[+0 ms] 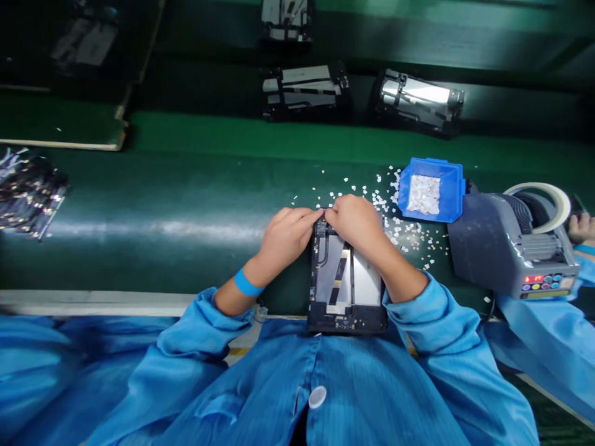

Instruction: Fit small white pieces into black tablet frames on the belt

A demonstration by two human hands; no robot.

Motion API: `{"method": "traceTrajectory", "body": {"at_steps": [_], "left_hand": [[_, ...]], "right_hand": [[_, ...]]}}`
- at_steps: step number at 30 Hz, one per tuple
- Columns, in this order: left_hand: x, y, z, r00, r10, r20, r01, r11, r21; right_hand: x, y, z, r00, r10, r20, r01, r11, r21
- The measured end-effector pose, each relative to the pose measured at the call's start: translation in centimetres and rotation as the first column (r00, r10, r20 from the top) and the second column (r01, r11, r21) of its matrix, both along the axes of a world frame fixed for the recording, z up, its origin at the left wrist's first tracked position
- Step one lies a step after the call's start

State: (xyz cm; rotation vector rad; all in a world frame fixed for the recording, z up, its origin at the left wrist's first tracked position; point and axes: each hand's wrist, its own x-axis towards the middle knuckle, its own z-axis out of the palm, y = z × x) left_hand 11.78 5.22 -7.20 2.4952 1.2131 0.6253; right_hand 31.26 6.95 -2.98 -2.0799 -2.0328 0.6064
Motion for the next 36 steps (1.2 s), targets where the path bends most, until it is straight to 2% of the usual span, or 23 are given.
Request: {"method": "traceTrajectory", "body": {"at_steps": [5,7,9,11,13,16,20,22,24,25,27,28,29,30,31,33,34,35,36], "left_hand": [[0.4,-0.1,1.2,0.985,-0.013,-0.172,0.023,0.998,0.056],[0.5,0.0,1.8,0.970,-0.054,-0.238,0.073,0.995,0.072],[0.3,0.6,2.1,0.957,-0.121,-0.265,0.142,0.988,0.065],[-0.1,1.4,2.1,0.952,-0.178,-0.250,0.194,0.980,0.043],[-0.6,2.2,1.9,0.956,-0.197,-0.218,0.205,0.979,0.012],[-1.4,3.2,1.9,0.961,-0.198,-0.195,0.196,0.980,-0.031],[-1.1,4.0,2.7,0.966,-0.224,-0.130,0.208,0.970,-0.129],[-0.4,4.6,2.9,0.980,-0.196,-0.031,0.186,0.961,-0.205],[0.6,5.3,2.9,0.991,-0.114,0.068,0.129,0.949,-0.288],[1.1,5.7,2.8,0.992,-0.071,0.100,0.101,0.934,-0.342],[1.9,6.3,2.6,0.993,-0.010,0.121,0.066,0.879,-0.472],[2.2,6.6,2.4,0.993,0.011,0.117,0.054,0.840,-0.539],[2.3,7.0,2.2,0.993,0.041,0.110,0.033,0.802,-0.597],[2.5,7.4,1.8,0.992,0.078,0.096,0.003,0.762,-0.648],[2.5,7.9,1.4,0.990,0.115,0.088,-0.022,0.721,-0.692],[2.6,8.8,0.6,0.985,0.158,0.067,-0.056,0.664,-0.746],[2.6,9.1,0.4,0.983,0.172,0.062,-0.068,0.656,-0.751],[2.6,9.3,0.2,0.982,0.181,0.059,-0.074,0.651,-0.755],[2.6,9.4,0.3,0.980,0.188,0.059,-0.079,0.650,-0.756]], "right_hand": [[0.7,0.0,-0.2,0.999,0.026,-0.018,-0.026,1.000,-0.005],[1.3,-1.0,-0.5,0.996,0.060,-0.069,-0.056,0.997,0.058],[2.1,-2.5,-1.1,0.980,0.162,-0.118,-0.139,0.973,0.185],[2.7,-4.1,-1.8,0.947,0.311,-0.083,-0.275,0.915,0.294],[3.0,-5.2,-2.4,0.913,0.408,0.025,-0.394,0.864,0.312],[2.6,-5.1,-2.9,0.887,0.437,0.151,-0.462,0.849,0.254],[2.7,-3.9,-1.7,0.868,0.496,0.025,-0.487,0.841,0.237],[3.8,-5.2,-0.1,0.888,0.448,-0.105,-0.397,0.861,0.317],[5.9,-8.8,1.8,0.926,0.252,-0.280,-0.122,0.904,0.410],[7.1,-11.4,2.6,0.917,0.111,-0.384,0.063,0.909,0.412],[9.8,-17.1,3.8,0.822,-0.150,-0.549,0.342,0.901,0.266],[11.1,-19.8,4.1,0.748,-0.268,-0.608,0.456,0.872,0.177],[12.3,-22.2,4.2,0.655,-0.369,-0.659,0.569,0.815,0.108],[13.7,-24.2,4.1,0.545,-0.446,-0.710,0.678,0.732,0.061],[15.0,-25.7,3.7,0.424,-0.494,-0.759,0.783,0.621,0.033],[17.9,-27.2,2.6,0.182,-0.527,-0.830,0.916,0.398,-0.052],[19.2,-27.3,2.0,0.083,-0.532,-0.843,0.940,0.323,-0.112],[20.4,-27.2,1.3,0.005,-0.539,-0.842,0.945,0.278,-0.172],[21.4,-26.8,0.7,-0.049,-0.548,-0.835,0.939,0.260,-0.226]]}}
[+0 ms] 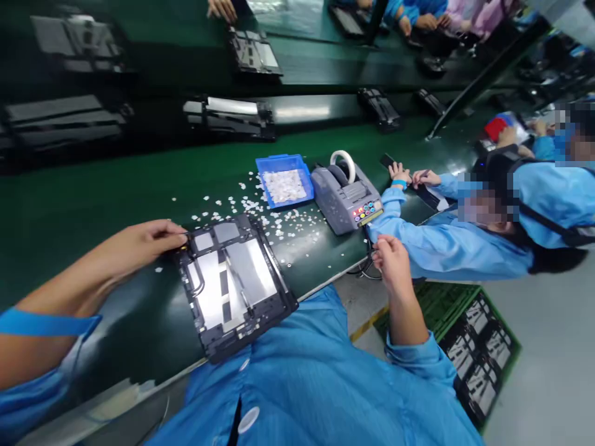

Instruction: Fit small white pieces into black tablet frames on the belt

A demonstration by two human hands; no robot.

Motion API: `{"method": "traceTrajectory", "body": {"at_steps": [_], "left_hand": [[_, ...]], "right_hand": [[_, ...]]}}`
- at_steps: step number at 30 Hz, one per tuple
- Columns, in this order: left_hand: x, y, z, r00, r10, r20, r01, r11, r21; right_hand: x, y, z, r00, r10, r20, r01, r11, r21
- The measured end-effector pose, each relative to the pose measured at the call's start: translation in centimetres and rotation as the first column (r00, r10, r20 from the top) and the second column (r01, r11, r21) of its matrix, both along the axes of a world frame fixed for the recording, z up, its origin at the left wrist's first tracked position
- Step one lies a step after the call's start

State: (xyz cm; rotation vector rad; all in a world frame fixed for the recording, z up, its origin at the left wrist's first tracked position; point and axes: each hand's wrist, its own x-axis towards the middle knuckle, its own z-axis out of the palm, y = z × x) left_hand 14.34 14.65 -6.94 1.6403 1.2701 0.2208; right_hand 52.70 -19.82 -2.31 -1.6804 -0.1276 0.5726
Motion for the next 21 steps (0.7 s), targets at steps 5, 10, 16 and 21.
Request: {"method": "traceTrajectory", "body": {"at_steps": [5,10,16,21], "left_hand": [[-0.3,-0.3,0.6,1.000,-0.006,0.001,0.006,0.999,-0.033],[-0.8,-0.8,0.9,1.000,-0.004,-0.011,0.004,1.000,-0.002],[-0.9,-7.3,4.8,0.978,0.163,0.127,-0.198,0.916,0.350],[1.3,-13.8,6.2,0.868,0.147,0.475,-0.100,0.987,-0.124]], "right_hand": [[2.4,3.7,-2.2,0.987,0.055,-0.152,-0.049,0.998,0.044],[2.2,4.6,-2.3,0.982,0.073,-0.175,-0.061,0.995,0.077],[-6.0,3.5,-1.6,0.963,0.234,-0.133,-0.221,0.970,0.100],[-15.8,10.5,0.2,0.690,0.722,0.060,-0.724,0.687,0.067]]}}
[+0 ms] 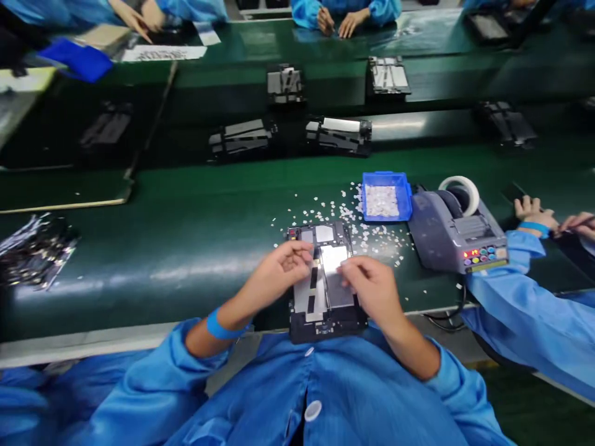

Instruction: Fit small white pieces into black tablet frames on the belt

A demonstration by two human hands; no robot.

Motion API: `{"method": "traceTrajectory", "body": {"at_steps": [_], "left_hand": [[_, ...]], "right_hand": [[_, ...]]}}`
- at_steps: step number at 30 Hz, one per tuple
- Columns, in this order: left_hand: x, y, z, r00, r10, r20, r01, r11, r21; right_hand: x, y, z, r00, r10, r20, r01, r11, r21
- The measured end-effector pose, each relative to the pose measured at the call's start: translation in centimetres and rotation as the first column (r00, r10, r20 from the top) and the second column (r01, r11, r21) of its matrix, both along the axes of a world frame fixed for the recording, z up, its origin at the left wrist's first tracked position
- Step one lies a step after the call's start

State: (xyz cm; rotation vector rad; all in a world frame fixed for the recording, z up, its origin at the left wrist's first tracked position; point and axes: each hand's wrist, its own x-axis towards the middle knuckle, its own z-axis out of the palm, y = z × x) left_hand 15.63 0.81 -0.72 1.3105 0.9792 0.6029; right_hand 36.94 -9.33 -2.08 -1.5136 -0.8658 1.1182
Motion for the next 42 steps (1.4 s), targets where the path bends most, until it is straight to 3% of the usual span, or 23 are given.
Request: {"method": "traceTrajectory", "body": {"at_steps": [2,5,8,11,13,16,18,21,28,31,35,42], "left_hand": [[0.2,-1.3,-0.4,0.992,0.081,0.102,-0.073,0.994,-0.077],[-0.4,-1.6,-1.5,0.955,0.255,0.150,-0.241,0.965,-0.103],[-1.8,-0.6,-2.3,0.928,0.354,0.113,-0.356,0.935,-0.005],[-3.3,0.8,-2.5,0.936,0.351,0.034,-0.352,0.927,0.133],[-4.0,1.7,-2.3,0.943,0.327,-0.061,-0.307,0.928,0.212],[-4.5,2.8,-2.0,0.943,0.281,-0.177,-0.217,0.925,0.312],[-4.4,3.5,-1.8,0.950,0.229,-0.213,-0.145,0.925,0.351],[-4.1,4.6,-2.0,0.952,0.157,-0.264,-0.049,0.926,0.375],[-3.4,7.2,-2.2,0.874,0.046,-0.483,0.216,0.854,0.472],[-3.0,8.0,-2.1,0.860,-0.029,-0.510,0.272,0.870,0.410],[-2.6,8.6,-2.6,0.858,-0.059,-0.510,0.264,0.902,0.341],[-2.6,8.4,-3.2,0.879,-0.020,-0.477,0.207,0.917,0.342]], "right_hand": [[-3.1,3.3,0.4,0.984,0.168,0.051,-0.171,0.984,0.049],[-5.8,6.3,0.1,0.950,0.297,0.093,-0.304,0.950,0.069],[-6.2,7.4,-0.7,0.905,0.388,0.177,-0.403,0.914,0.057],[-5.0,8.3,-1.3,0.822,0.423,0.382,-0.486,0.870,0.082],[-3.9,9.4,-1.7,0.692,0.363,0.624,-0.535,0.838,0.107],[-2.4,11.1,-2.4,0.370,0.202,0.907,-0.628,0.774,0.084],[-1.8,12.1,-2.9,0.187,0.139,0.972,-0.693,0.720,0.030],[-1.3,12.7,-3.4,0.044,0.077,0.996,-0.750,0.661,-0.018],[-0.8,13.1,-3.1,-0.038,0.048,0.998,-0.786,0.615,-0.059],[-0.6,13.2,-3.0,-0.053,0.059,0.997,-0.793,0.604,-0.078],[-0.5,13.4,-2.7,-0.080,0.074,0.994,-0.803,0.586,-0.108],[-0.5,13.7,-2.2,-0.101,0.120,0.988,-0.825,0.546,-0.150]]}}
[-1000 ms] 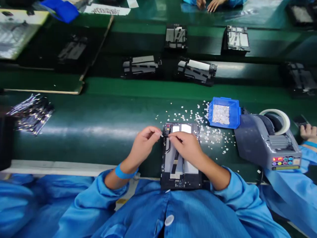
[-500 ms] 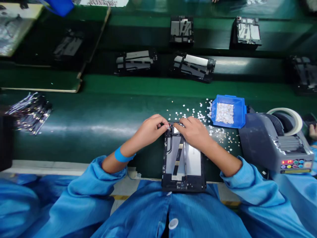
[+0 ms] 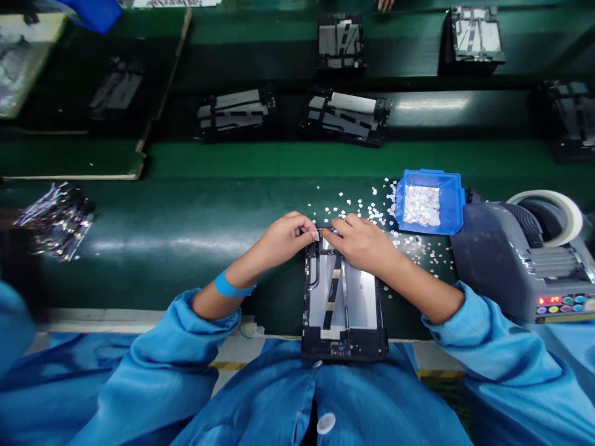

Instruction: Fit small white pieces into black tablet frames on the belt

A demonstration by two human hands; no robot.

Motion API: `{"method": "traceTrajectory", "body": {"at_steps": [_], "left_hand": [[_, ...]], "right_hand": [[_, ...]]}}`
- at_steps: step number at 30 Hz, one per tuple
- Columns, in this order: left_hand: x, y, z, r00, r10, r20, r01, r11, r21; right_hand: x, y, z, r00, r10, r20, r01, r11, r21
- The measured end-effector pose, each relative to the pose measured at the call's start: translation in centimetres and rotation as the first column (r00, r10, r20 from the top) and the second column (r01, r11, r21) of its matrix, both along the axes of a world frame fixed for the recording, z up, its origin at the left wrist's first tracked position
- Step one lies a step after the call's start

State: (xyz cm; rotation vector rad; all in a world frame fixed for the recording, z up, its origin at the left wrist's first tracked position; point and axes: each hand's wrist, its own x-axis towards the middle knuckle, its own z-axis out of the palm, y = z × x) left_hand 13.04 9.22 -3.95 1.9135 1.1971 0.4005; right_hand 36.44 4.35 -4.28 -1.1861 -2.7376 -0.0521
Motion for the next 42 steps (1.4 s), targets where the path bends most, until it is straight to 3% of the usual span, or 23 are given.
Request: {"method": "traceTrajectory", "body": {"at_steps": [15,28,37,42], "left_hand": [[0.3,0.2,-0.3,1.000,0.018,0.007,-0.018,1.000,-0.017],[1.4,-0.7,-0.4,0.995,0.088,-0.047,-0.080,0.987,0.143],[1.6,-1.5,-1.2,0.989,0.144,-0.014,-0.140,0.975,0.171],[1.8,-1.4,-1.9,0.974,0.224,0.039,-0.227,0.971,0.074]], "right_hand": [[0.2,0.1,-0.4,1.000,0.009,-0.015,-0.009,1.000,-0.018],[0.2,0.1,-0.6,1.000,0.003,0.004,-0.003,1.000,-0.005],[0.1,0.1,-0.6,1.000,-0.003,-0.014,0.003,1.000,0.001],[0.2,0.1,-0.6,1.000,0.018,-0.012,-0.018,0.999,0.029]]}}
